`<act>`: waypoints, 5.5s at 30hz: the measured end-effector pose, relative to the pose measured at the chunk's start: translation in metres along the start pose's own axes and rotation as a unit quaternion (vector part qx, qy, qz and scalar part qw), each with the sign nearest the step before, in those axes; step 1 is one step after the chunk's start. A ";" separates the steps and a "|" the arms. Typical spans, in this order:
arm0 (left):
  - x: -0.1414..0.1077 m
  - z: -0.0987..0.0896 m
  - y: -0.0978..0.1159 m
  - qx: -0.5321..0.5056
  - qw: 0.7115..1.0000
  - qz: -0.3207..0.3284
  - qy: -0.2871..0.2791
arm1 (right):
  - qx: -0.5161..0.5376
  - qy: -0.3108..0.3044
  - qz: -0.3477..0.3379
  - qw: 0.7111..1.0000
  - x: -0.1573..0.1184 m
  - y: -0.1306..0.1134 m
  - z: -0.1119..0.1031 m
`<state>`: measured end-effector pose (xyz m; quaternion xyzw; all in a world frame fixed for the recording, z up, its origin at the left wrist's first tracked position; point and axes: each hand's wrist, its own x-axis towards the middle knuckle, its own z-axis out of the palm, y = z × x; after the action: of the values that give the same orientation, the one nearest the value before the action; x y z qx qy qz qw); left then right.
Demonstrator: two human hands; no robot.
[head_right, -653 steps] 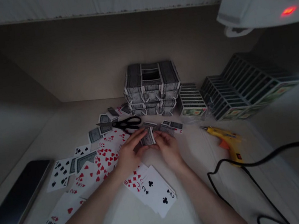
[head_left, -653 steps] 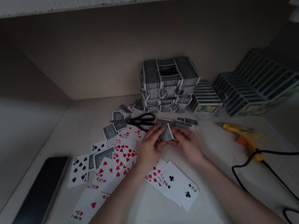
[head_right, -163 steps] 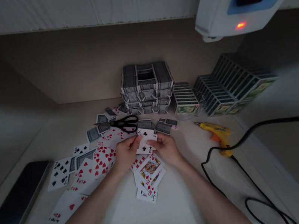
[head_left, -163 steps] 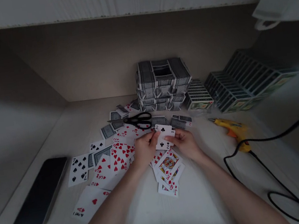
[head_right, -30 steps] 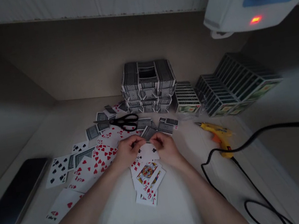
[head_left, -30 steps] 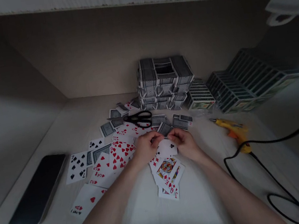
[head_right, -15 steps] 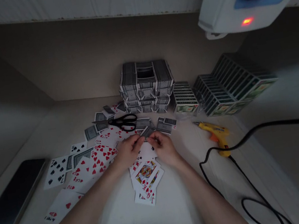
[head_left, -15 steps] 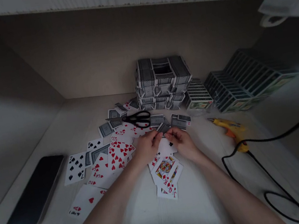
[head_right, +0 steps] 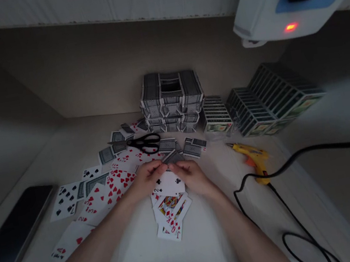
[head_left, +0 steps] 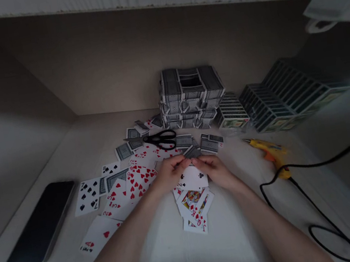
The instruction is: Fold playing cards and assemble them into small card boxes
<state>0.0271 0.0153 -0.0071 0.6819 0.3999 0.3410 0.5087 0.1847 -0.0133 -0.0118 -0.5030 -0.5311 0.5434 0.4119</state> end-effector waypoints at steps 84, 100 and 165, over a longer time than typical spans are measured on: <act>0.004 0.011 -0.014 0.100 0.991 0.023 0.084 | -0.050 0.116 -0.009 0.992 0.005 0.007 0.005; 0.000 0.008 -0.009 0.065 0.997 0.026 0.020 | -0.066 0.114 -0.053 0.990 0.008 0.012 0.005; 0.007 0.006 -0.014 -0.022 0.988 0.005 0.155 | 0.053 0.114 -0.016 0.992 0.007 0.008 0.006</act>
<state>0.0323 0.0210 -0.0218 0.6119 0.4626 0.4537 0.4535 0.1782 -0.0077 -0.0205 -0.5301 -0.4593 0.5036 0.5045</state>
